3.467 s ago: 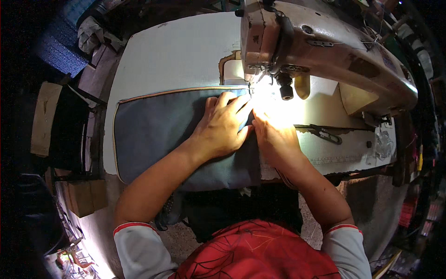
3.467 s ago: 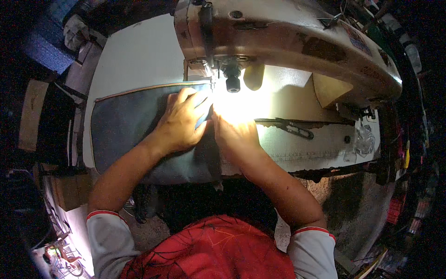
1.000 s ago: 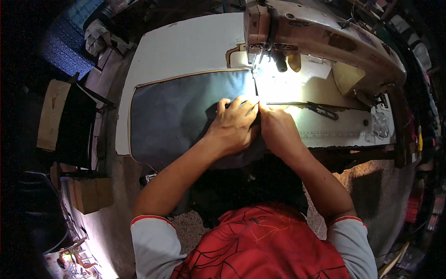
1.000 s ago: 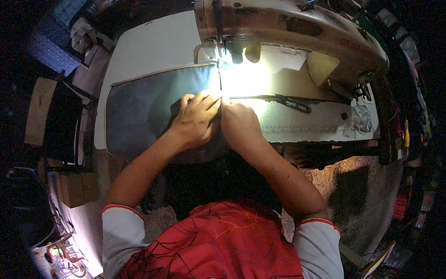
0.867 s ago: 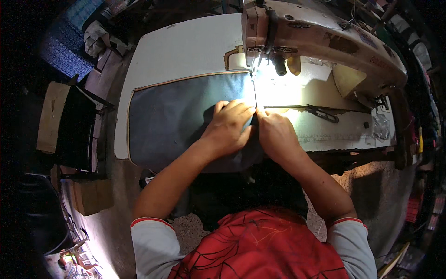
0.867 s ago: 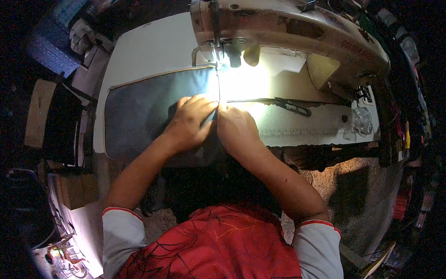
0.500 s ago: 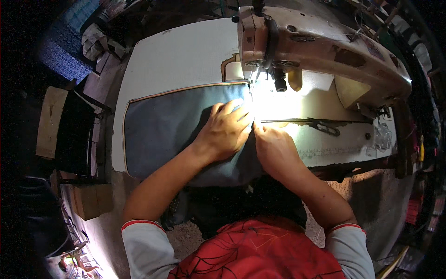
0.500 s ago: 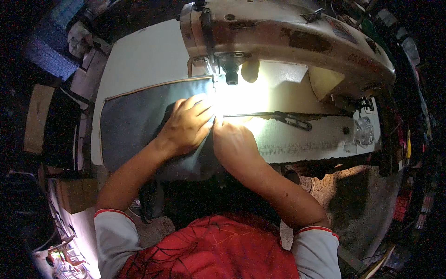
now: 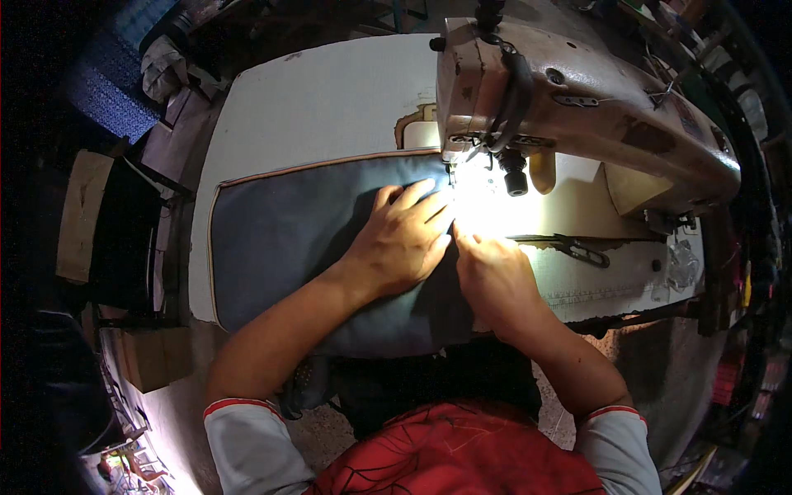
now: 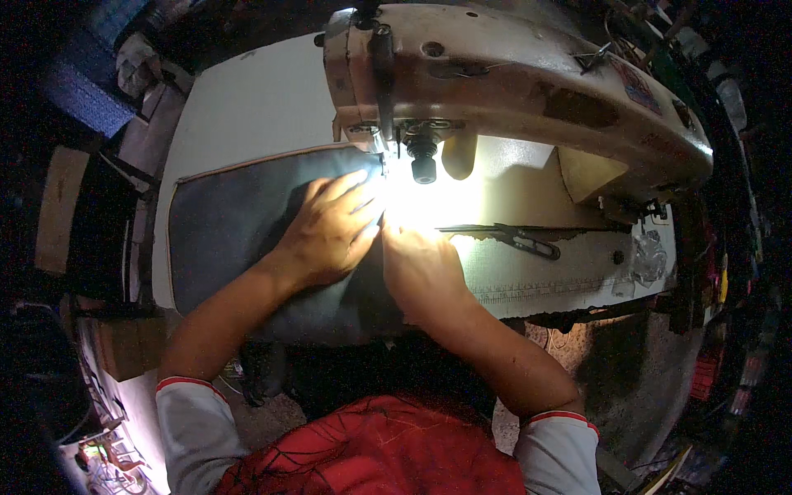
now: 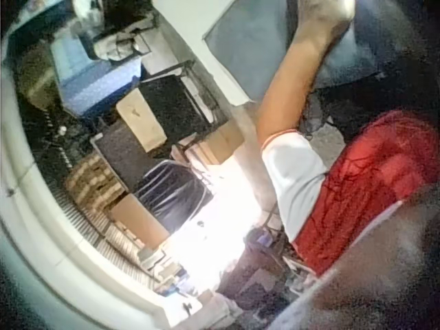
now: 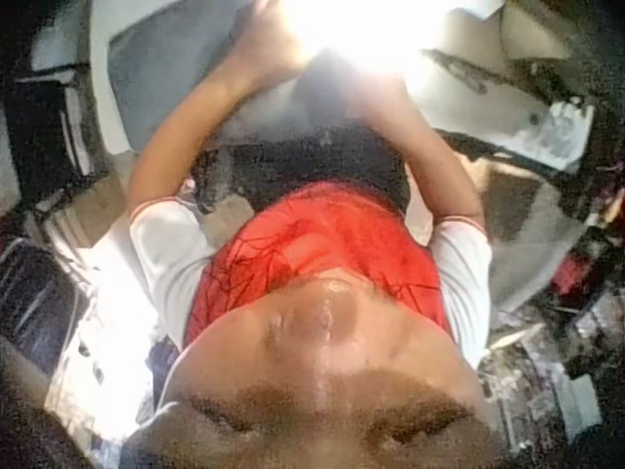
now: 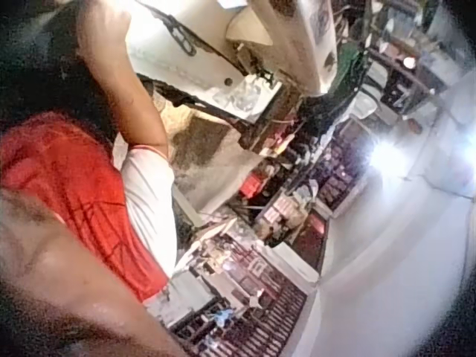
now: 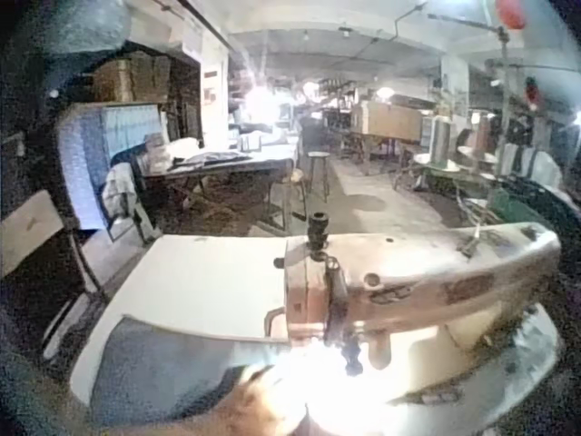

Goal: Sewing a piece of fabric using an industrial sewing machine and trimming threads with snips.

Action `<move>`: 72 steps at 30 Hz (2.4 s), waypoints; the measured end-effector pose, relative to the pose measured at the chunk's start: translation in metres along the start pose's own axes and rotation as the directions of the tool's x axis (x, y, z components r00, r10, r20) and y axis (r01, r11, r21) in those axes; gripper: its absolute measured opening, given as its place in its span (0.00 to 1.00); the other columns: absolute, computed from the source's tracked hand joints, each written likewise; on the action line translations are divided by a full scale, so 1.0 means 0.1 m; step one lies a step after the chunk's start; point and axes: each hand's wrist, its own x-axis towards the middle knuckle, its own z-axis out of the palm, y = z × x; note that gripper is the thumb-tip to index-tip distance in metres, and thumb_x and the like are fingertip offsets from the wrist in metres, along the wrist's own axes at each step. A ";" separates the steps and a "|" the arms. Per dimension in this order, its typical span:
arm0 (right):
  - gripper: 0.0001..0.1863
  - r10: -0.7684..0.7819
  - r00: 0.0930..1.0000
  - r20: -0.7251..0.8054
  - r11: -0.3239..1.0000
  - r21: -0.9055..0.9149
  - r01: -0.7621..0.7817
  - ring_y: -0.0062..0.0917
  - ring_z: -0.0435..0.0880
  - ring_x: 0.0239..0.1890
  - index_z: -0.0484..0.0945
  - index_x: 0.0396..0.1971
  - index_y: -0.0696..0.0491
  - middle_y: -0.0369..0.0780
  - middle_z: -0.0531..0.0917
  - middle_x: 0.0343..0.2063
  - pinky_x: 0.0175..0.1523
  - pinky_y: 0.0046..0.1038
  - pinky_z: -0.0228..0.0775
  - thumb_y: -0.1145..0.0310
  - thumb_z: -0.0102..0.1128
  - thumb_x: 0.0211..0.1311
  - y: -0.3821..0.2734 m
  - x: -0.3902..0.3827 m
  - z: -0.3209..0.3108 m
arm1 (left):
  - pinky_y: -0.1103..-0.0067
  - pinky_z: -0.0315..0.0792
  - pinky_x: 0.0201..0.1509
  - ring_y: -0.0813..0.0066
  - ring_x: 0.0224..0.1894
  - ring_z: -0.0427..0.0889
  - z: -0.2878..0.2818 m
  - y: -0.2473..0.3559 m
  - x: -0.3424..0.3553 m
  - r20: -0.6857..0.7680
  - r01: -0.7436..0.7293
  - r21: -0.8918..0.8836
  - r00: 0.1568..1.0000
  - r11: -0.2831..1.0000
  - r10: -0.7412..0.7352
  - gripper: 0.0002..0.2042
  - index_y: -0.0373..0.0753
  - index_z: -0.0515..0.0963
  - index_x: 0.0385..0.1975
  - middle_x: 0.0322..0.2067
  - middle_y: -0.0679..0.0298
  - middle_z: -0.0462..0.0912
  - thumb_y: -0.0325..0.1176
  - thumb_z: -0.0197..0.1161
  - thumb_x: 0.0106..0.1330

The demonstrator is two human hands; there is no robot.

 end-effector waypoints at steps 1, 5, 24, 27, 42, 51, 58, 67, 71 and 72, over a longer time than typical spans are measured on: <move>0.15 0.002 1.000 -0.029 1.000 0.017 -0.002 0.42 0.84 0.29 0.78 0.46 0.60 0.47 0.83 0.28 0.35 0.40 0.77 0.76 0.55 0.59 0.02 0.02 0.01 | 0.61 0.64 0.64 0.56 0.62 0.73 0.01 -0.02 0.02 -0.002 -0.001 -0.003 1.000 1.000 0.001 0.17 0.36 0.79 0.52 0.55 0.57 0.79 0.33 0.60 0.64; 0.12 -0.007 0.995 -0.101 0.997 0.073 0.014 0.43 0.83 0.32 0.79 0.44 0.59 0.48 0.83 0.29 0.38 0.40 0.76 0.77 0.56 0.59 0.03 0.08 -0.02 | 0.61 0.64 0.65 0.56 0.62 0.73 0.03 -0.09 0.05 -0.005 -0.019 -0.036 1.000 0.999 0.019 0.17 0.35 0.79 0.52 0.54 0.56 0.79 0.33 0.62 0.64; 0.19 0.167 0.984 0.069 0.978 0.117 -0.174 0.44 0.86 0.43 0.77 0.60 0.56 0.55 0.85 0.41 0.51 0.37 0.75 0.69 0.49 0.74 0.10 0.16 0.03 | 0.66 0.76 0.47 0.58 0.41 0.86 0.26 -1.35 1.43 0.354 0.173 -0.200 0.930 0.964 -0.093 0.09 0.40 0.87 0.37 0.38 0.54 0.88 0.30 0.62 0.61; 0.19 0.126 0.991 0.047 0.992 0.005 -0.126 0.40 0.87 0.45 0.77 0.61 0.55 0.55 0.85 0.43 0.52 0.33 0.75 0.69 0.49 0.75 0.11 0.15 0.05 | 0.67 0.77 0.45 0.57 0.38 0.86 0.26 -1.37 1.36 0.347 0.222 -0.256 0.929 0.941 -0.125 0.09 0.39 0.88 0.34 0.36 0.51 0.88 0.31 0.62 0.60; 0.18 0.054 0.999 -0.006 0.996 -0.068 -0.055 0.39 0.86 0.50 0.77 0.60 0.56 0.52 0.85 0.46 0.56 0.33 0.74 0.74 0.52 0.73 0.16 0.15 0.07 | 0.67 0.67 0.31 0.60 0.25 0.77 0.50 -1.60 1.41 0.211 -0.098 -0.517 0.948 0.850 0.238 0.06 0.36 0.78 0.19 0.24 0.50 0.79 0.30 0.61 0.53; 0.19 0.058 0.998 0.019 0.996 -0.076 -0.056 0.41 0.85 0.51 0.77 0.60 0.56 0.53 0.85 0.47 0.58 0.35 0.73 0.75 0.52 0.72 0.16 0.17 0.06 | 0.68 0.68 0.35 0.69 0.25 0.75 0.03 -1.44 1.29 0.298 0.181 -0.609 0.955 0.773 0.011 0.10 0.36 0.85 0.30 0.24 0.57 0.83 0.38 0.65 0.60; 0.19 0.061 0.998 0.028 0.995 -0.077 -0.059 0.42 0.85 0.51 0.78 0.59 0.57 0.53 0.85 0.48 0.59 0.36 0.73 0.76 0.53 0.71 0.14 0.19 0.03 | 0.75 0.75 0.43 0.71 0.35 0.84 0.07 -1.33 1.25 0.227 0.201 -0.633 0.971 0.748 -0.069 0.20 0.29 0.82 0.49 0.34 0.55 0.88 0.30 0.70 0.57; 0.19 0.045 0.999 0.000 0.998 -0.052 -0.045 0.42 0.85 0.51 0.78 0.59 0.56 0.53 0.85 0.47 0.58 0.36 0.73 0.76 0.53 0.71 0.12 0.19 0.02 | 0.76 0.76 0.46 0.69 0.37 0.86 -0.06 -1.31 1.21 0.333 0.328 -0.756 0.938 0.566 -0.100 0.24 0.26 0.80 0.51 0.37 0.54 0.88 0.24 0.68 0.50; 0.19 0.049 0.999 0.004 0.997 -0.065 -0.048 0.42 0.85 0.50 0.78 0.59 0.56 0.53 0.85 0.46 0.58 0.36 0.73 0.76 0.53 0.71 0.11 0.19 0.02 | 0.76 0.76 0.47 0.70 0.37 0.86 -0.14 -1.29 1.19 0.327 0.318 -0.730 0.940 0.605 -0.099 0.25 0.25 0.80 0.51 0.37 0.53 0.88 0.24 0.68 0.48; 0.19 0.050 0.999 0.010 0.997 -0.067 -0.049 0.42 0.85 0.50 0.78 0.59 0.56 0.53 0.85 0.46 0.57 0.36 0.73 0.76 0.53 0.71 0.11 0.19 0.02 | 0.75 0.76 0.46 0.70 0.37 0.86 -0.14 -1.29 1.19 0.320 0.316 -0.717 0.941 0.621 -0.110 0.24 0.26 0.80 0.51 0.37 0.53 0.88 0.24 0.68 0.49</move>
